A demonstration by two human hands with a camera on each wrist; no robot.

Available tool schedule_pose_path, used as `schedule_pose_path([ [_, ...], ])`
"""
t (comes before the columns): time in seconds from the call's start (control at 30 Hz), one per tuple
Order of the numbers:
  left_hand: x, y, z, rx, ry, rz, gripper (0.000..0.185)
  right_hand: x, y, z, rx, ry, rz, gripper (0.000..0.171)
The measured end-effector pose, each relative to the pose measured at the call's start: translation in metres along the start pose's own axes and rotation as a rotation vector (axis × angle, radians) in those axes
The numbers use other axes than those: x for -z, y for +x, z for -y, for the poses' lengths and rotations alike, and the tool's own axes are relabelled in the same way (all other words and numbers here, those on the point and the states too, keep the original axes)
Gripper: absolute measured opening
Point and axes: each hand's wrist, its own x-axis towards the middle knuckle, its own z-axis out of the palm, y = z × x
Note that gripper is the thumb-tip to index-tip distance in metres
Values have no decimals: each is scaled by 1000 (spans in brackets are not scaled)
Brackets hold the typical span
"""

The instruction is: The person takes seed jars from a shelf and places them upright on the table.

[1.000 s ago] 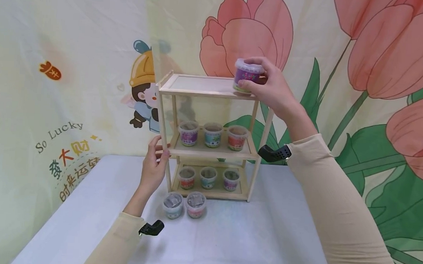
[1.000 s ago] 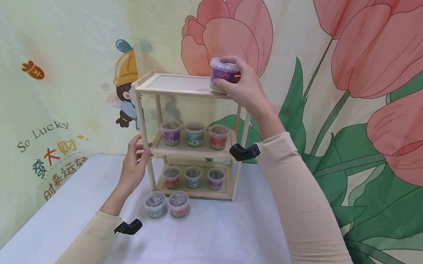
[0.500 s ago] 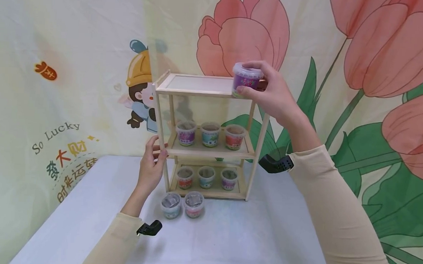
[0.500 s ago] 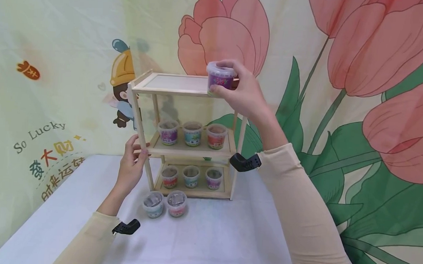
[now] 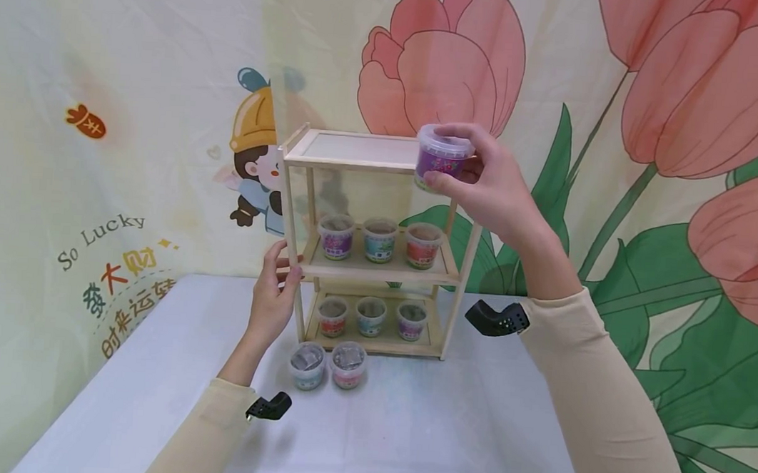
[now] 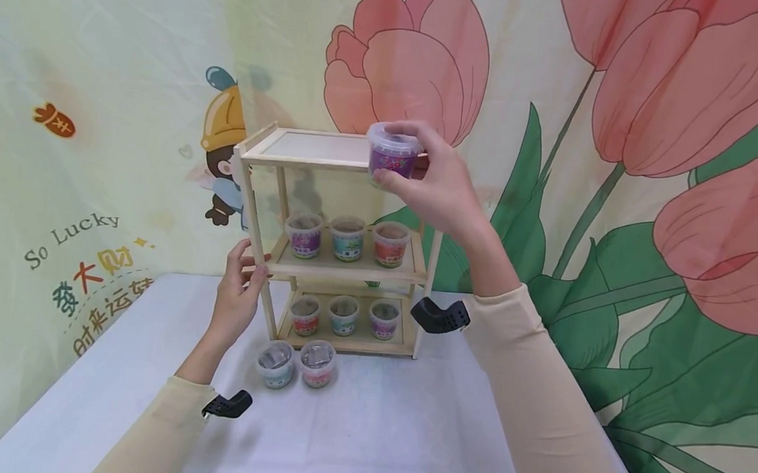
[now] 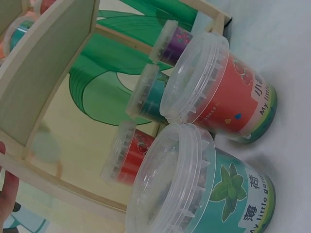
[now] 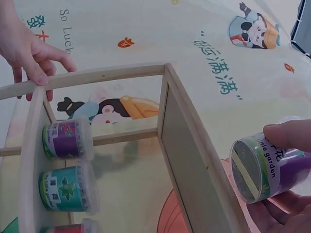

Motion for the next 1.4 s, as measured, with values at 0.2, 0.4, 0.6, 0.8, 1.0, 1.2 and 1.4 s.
schedule_pose_path([
  [0.2, 1, -1, -1, 8, 5, -3, 56, -7, -8, -6, 35, -9, 5, 59],
  [0.4, 1, -1, -2, 11, -1, -3, 55, -17, -18, -15, 32, 4, 14, 59],
  [0.6, 1, -1, -2, 6, 3, -5, 55, -26, -28, -26, -18, -3, 24, 61],
  [0.8, 1, -1, -2, 11, 17, -7, 55, -35, -36, -37, -37, 3, 32, 59],
  [1.0, 1, -1, -2, 14, 15, -7, 54, -46, -44, -50, -51, 15, 43, 59],
  [1.2, 0, -1, -2, 3, 13, -6, 54, -55, -53, -59, -59, 48, 43, 60],
  [1.4, 0, 0, -2, 0, 10, -9, 55, -62, -63, -66, -69, 78, 49, 60],
])
